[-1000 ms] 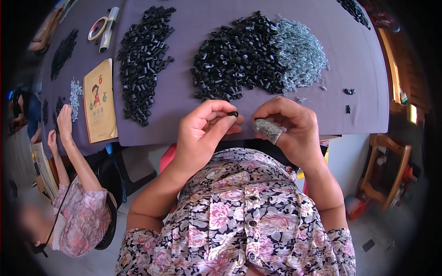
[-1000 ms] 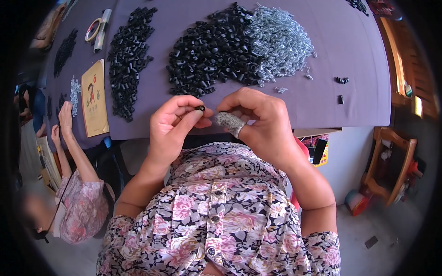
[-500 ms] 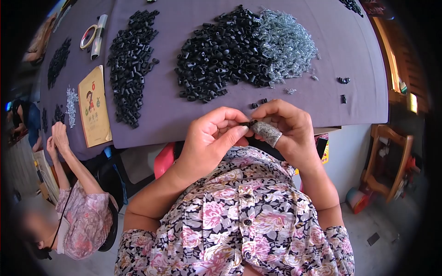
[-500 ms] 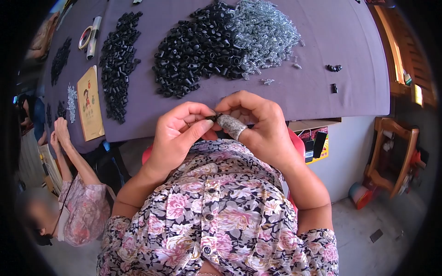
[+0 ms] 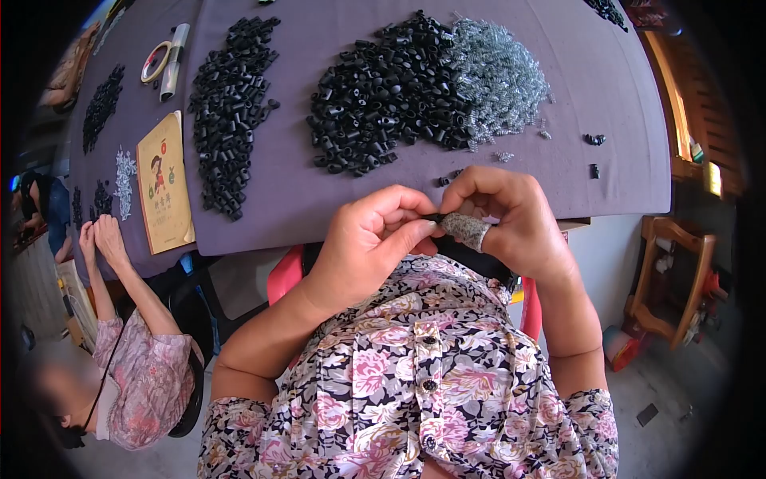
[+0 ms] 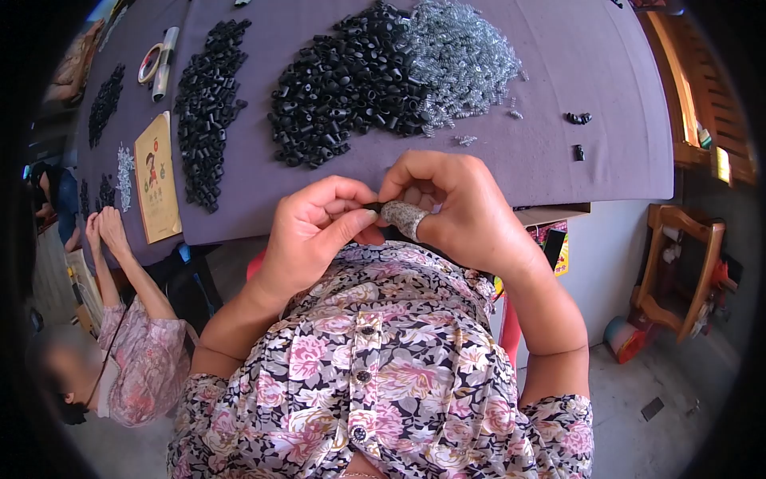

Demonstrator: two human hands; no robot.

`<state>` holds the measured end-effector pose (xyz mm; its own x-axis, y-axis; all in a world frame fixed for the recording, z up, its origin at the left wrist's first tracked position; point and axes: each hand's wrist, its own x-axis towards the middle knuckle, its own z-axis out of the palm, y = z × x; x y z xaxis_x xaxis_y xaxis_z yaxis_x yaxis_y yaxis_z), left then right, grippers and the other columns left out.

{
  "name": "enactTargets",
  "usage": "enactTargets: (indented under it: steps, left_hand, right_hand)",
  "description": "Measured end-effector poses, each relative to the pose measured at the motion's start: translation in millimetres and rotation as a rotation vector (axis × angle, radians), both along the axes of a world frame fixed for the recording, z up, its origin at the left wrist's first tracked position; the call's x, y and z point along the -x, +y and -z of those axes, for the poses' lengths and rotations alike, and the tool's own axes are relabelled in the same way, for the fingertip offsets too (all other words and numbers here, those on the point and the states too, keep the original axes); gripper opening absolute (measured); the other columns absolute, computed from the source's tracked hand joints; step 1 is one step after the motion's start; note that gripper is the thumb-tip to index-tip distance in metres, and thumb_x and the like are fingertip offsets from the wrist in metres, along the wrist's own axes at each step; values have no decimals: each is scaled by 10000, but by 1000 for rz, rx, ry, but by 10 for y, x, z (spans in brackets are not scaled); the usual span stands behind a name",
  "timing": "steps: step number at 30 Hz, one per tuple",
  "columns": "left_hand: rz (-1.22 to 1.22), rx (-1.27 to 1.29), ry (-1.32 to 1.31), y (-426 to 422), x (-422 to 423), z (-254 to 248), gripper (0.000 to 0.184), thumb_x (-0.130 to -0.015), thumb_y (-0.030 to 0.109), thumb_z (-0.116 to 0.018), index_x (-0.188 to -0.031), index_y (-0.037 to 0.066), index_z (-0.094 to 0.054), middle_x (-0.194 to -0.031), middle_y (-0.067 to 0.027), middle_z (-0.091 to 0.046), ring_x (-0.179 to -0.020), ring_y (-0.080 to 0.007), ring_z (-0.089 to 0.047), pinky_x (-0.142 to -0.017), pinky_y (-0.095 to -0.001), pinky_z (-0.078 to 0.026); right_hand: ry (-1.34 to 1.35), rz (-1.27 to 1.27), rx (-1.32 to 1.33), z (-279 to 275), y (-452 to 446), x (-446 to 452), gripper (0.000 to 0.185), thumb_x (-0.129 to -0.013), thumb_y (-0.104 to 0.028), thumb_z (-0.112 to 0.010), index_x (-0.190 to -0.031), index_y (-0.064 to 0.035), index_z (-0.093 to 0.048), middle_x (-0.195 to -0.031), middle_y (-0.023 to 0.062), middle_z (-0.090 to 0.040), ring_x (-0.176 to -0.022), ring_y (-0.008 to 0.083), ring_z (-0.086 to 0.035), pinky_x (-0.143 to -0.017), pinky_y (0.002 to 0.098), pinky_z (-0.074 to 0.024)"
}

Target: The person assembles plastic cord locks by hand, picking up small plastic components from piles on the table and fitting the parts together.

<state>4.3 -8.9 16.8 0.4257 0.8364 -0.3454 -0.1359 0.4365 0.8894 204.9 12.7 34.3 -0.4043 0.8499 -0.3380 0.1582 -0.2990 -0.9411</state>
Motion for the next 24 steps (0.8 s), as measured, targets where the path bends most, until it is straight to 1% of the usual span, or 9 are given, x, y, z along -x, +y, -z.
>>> enactTargets:
  steps: [3,4,7,9,10,12,16,19,24]
  left_hand:
    - [49,85,-70,29,47,-8,161,-937,16,-568,-1080,-57,-570,-937,-123,-679,-804,-142,-667,-737,-253,-549]
    - [59,96,-74,29,47,-6,159,-935,15,-569,-1077,-58,-573,-937,-125,-679,-800,-142,-667,-735,-253,-549]
    - [93,138,-86,25,44,13,154,-932,10,-570,-1069,-61,-579,-939,-129,-681,-793,-144,-669,-735,-253,-549]
    - [115,176,-95,37,48,25,151,-934,5,-567,-1067,-65,-582,-947,-131,-681,-796,-148,-671,-741,-253,-550]
    - [80,121,-64,11,31,26,151,-934,1,-566,-1069,-65,-582,-947,-130,-681,-800,-150,-673,-745,-252,-550]
    - [9,13,-2,-61,-31,26,152,-934,-7,-564,-1073,-67,-581,-949,-129,-681,-808,-154,-676,-752,-250,-550]
    - [-59,40,-57,-10,-27,40,153,-937,-8,-563,-1077,-66,-580,-947,-117,-676,-834,-152,-676,-760,-243,-550]
    - [-41,8,-29,37,-22,65,157,-939,0,-565,-1081,-65,-578,-953,-111,-672,-842,-146,-674,-759,-242,-550]
    - [-28,-10,-27,57,-58,85,169,-942,12,-567,-1096,-59,-564,-956,-106,-669,-841,-139,-672,-760,-245,-554]
  right_hand:
    - [46,-116,43,-44,108,-58,197,-707,122,-621,-885,37,-623,-790,23,-637,-748,57,-587,-652,221,-469]
    - [38,-150,76,-79,142,-70,244,-656,137,-584,-877,42,-621,-795,18,-632,-751,59,-581,-661,217,-465]
    - [25,-245,34,-77,210,-97,230,-654,127,-581,-863,40,-623,-760,11,-624,-715,61,-567,-622,228,-457]
    - [-61,-286,45,-109,259,-90,224,-647,126,-578,-847,37,-625,-722,14,-614,-686,63,-557,-592,241,-449]
    - [-105,-307,50,-123,272,-82,221,-643,125,-577,-839,36,-627,-703,15,-609,-672,64,-553,-576,248,-445]
    - [-180,-275,-35,-118,250,-51,214,-642,114,-579,-832,30,-629,-669,26,-595,-647,64,-541,-555,258,-436]
    - [-268,-175,-142,-178,191,52,211,-635,99,-575,-830,34,-623,-653,75,-590,-629,100,-566,-561,282,-447]
    - [-282,-142,-222,-164,154,61,156,-703,84,-641,-852,37,-629,-724,21,-603,-683,79,-565,-625,257,-469]
    - [-399,-146,-365,-243,116,69,219,-678,101,-633,-892,52,-640,-777,81,-624,-708,129,-611,-649,269,-492]
